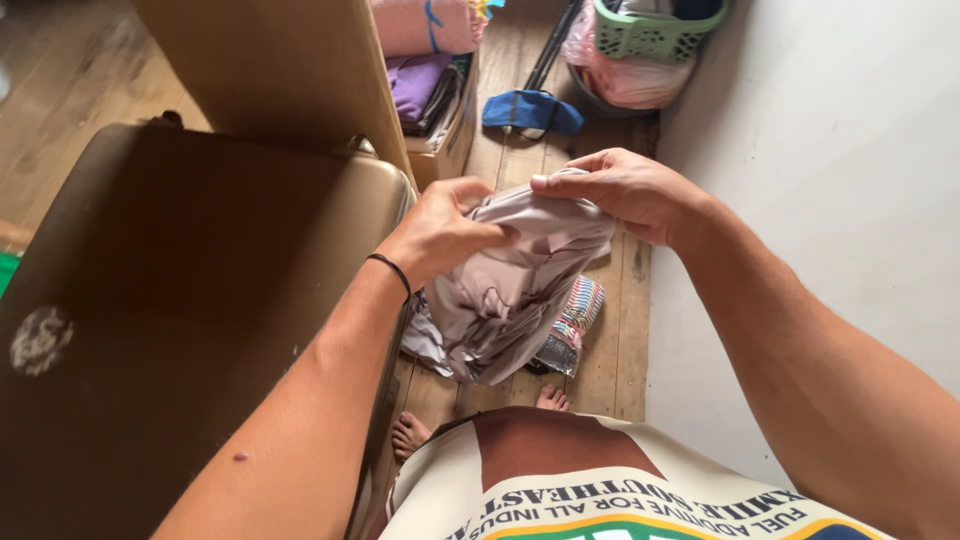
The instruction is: The person picks up a light-colored garment, unfolds it by hand, and turns it over several times. The person then bundles the garment and places it onto a box, before using a thin metal strip to reach into a gap near a window.
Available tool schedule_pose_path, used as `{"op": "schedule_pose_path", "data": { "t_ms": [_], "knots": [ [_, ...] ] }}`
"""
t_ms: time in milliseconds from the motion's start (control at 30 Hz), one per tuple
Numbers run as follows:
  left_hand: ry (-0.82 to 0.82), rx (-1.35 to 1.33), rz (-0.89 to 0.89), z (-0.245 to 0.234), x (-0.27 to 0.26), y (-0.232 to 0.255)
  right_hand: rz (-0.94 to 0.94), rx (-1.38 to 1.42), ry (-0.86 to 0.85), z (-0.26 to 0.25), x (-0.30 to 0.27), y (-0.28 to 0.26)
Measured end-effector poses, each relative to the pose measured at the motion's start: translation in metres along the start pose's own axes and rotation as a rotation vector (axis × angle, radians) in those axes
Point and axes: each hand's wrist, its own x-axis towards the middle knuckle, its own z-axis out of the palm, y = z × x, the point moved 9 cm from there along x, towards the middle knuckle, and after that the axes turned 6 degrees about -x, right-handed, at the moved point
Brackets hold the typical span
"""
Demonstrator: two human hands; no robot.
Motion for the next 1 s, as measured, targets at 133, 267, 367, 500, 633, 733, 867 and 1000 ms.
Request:
{"op": "schedule_pose_path", "data": {
  "t_ms": [133, 267, 367, 500, 633, 733, 867, 1000],
  "knots": [
    [-0.179, -0.106, 0.093, 0.004, 0.004, 0.015, -0.11, -0.029, 0.044, 0.011, -0.005, -0.018],
    [-0.186, -0.322, 0.251, -0.008, 0.012, 0.039, -0.356, 0.081, 0.183, 0.008, -0.009, -0.052],
    [-0.24, -0.167, 0.025, -0.012, 0.017, 0.028, -0.481, -0.038, 0.27, 0.003, -0.013, -0.072],
    [-0.399, -0.069, 0.033, -0.008, 0.001, 0.033, -0.506, -0.197, 0.335, 0.01, -0.009, -0.084],
    [-0.443, -0.705, 0.034, -0.011, -0.013, 0.057, -0.56, -0.146, 0.274, 0.029, 0.004, -0.093],
    [-0.386, -0.944, 0.102, -0.025, -0.019, 0.072, -0.608, -0.1, 0.402, 0.019, 0.001, -0.096],
    [-0.327, -0.988, 0.077, -0.03, -0.015, 0.068, -0.702, 0.299, 0.111, 0.03, 0.004, -0.089],
    [-0.281, -0.917, 0.167, -0.03, -0.009, 0.069, -0.59, 0.412, -0.066, 0.063, 0.026, -0.059]
  ]
}}
